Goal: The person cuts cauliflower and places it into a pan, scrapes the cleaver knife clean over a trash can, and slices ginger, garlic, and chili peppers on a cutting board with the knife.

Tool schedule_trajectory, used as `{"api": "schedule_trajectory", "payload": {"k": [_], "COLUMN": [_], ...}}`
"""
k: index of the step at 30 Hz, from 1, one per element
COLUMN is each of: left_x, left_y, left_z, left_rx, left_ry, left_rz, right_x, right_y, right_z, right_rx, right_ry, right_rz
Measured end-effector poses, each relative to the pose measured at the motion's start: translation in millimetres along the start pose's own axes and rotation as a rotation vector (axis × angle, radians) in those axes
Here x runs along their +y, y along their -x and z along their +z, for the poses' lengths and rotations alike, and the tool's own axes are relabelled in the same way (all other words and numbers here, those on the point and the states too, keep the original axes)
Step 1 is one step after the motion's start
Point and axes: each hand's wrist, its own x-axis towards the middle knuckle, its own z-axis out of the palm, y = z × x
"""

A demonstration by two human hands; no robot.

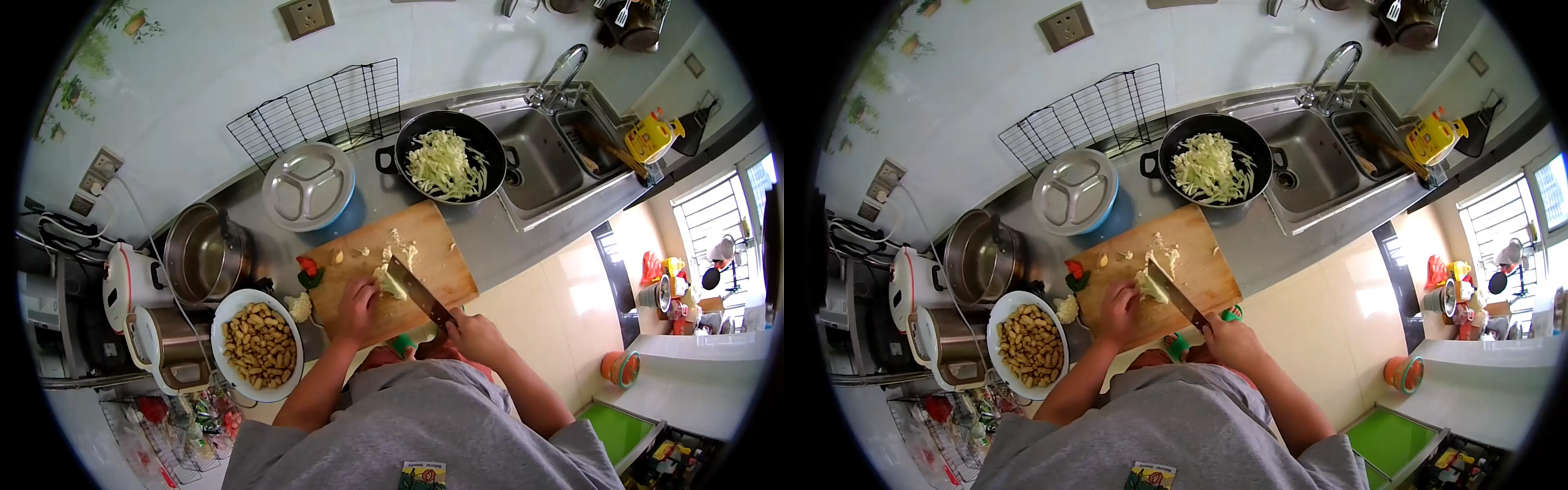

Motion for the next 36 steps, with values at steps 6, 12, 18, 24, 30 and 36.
{"api": "schedule_trajectory", "payload": {"k": [6, 12, 18, 24, 30, 36], "left_x": [-3, -9, -11, -13, -10, -11], "left_y": [3, 14, 18, 22, 19, 18], "left_z": [0, 0, 1, 3, 1, 1], "left_rx": [-0.013, -0.026, 0.036, 0.05, 0.043, 0.006], "left_ry": [-0.037, -0.026, 0.004, 0.016, 0.035, 0.016], "left_rz": [0.035, -0.02, -0.015, -0.085, -0.08, -0.043], "right_x": [-29, -34, 7, 17, 16, -1], "right_y": [-8, -23, -17, 8, 0, -6], "right_z": [19, 35, 22, -3, 0, -14], "right_rx": [-0.079, -0.053, 0.082, 0.018, 0.02, -0.049], "right_ry": [0.159, 0.142, 0.032, 0.038, 0.136, 0.174], "right_rz": [-0.004, -0.01, -0.001, -0.075, -0.184, -0.167]}}
